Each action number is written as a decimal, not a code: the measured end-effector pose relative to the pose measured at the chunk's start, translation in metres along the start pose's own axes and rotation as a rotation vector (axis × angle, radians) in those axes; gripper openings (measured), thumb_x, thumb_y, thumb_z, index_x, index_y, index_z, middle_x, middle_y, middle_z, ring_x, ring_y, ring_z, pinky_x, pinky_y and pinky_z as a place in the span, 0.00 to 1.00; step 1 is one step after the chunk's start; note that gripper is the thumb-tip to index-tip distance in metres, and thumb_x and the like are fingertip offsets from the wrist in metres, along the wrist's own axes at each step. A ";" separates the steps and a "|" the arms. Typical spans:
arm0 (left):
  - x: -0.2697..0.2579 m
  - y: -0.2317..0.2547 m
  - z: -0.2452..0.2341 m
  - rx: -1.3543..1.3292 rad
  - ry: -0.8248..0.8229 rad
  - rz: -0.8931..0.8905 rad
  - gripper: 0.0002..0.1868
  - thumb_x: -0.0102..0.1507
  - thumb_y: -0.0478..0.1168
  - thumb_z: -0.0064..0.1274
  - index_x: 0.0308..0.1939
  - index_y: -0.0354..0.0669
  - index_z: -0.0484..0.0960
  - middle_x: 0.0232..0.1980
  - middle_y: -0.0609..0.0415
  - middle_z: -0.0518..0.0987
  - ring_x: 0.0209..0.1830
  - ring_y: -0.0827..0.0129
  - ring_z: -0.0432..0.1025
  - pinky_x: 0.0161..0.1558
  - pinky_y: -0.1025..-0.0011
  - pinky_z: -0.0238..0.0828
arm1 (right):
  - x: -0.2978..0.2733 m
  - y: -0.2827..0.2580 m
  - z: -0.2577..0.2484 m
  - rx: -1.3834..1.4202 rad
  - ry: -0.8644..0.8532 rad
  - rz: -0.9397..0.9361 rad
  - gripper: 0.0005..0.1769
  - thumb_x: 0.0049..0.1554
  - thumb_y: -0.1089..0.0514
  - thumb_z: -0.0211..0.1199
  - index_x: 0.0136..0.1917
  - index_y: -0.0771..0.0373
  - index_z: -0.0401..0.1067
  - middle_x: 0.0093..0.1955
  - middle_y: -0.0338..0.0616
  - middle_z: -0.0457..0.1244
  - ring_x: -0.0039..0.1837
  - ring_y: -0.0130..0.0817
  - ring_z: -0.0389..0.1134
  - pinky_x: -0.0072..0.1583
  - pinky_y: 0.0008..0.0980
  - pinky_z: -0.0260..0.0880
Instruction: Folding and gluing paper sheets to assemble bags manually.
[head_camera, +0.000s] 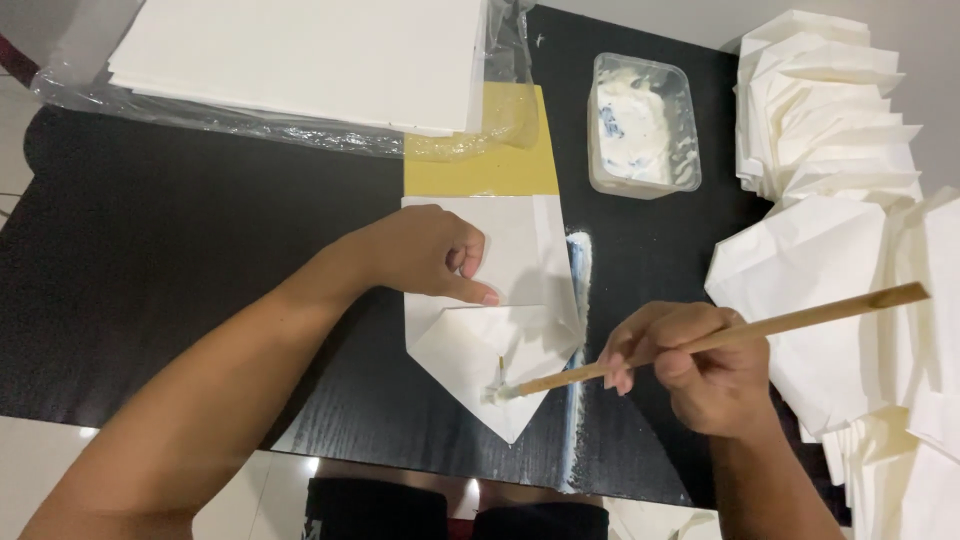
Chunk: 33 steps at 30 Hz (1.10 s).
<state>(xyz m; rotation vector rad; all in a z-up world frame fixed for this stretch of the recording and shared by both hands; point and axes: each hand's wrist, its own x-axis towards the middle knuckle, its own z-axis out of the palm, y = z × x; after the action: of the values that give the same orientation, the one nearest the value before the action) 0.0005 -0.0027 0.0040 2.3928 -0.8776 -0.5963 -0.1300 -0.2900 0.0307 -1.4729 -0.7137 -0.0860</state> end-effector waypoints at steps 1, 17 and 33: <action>-0.001 0.004 -0.004 -0.022 -0.051 -0.022 0.22 0.55 0.61 0.66 0.32 0.47 0.83 0.26 0.57 0.79 0.27 0.66 0.74 0.33 0.70 0.69 | 0.003 0.004 0.001 -0.027 -0.020 -0.104 0.15 0.65 0.53 0.55 0.40 0.63 0.66 0.33 0.53 0.67 0.29 0.29 0.70 0.32 0.24 0.77; 0.000 0.000 0.001 -0.045 -0.031 -0.033 0.21 0.55 0.62 0.65 0.26 0.49 0.83 0.23 0.63 0.76 0.22 0.74 0.68 0.31 0.76 0.63 | -0.006 0.000 -0.001 -0.069 0.031 0.007 0.16 0.69 0.48 0.51 0.43 0.58 0.62 0.33 0.42 0.63 0.31 0.27 0.61 0.33 0.22 0.66; -0.001 0.001 -0.001 -0.059 -0.046 -0.045 0.21 0.56 0.61 0.64 0.27 0.49 0.83 0.23 0.63 0.76 0.22 0.74 0.67 0.31 0.76 0.62 | -0.009 0.001 -0.004 -0.167 0.181 0.037 0.18 0.69 0.43 0.50 0.46 0.58 0.61 0.30 0.41 0.60 0.30 0.25 0.62 0.33 0.20 0.61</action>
<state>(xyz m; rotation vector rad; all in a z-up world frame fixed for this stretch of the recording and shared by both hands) -0.0004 -0.0024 0.0057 2.3594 -0.8154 -0.6885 -0.1350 -0.2962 0.0260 -1.6136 -0.5427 -0.2528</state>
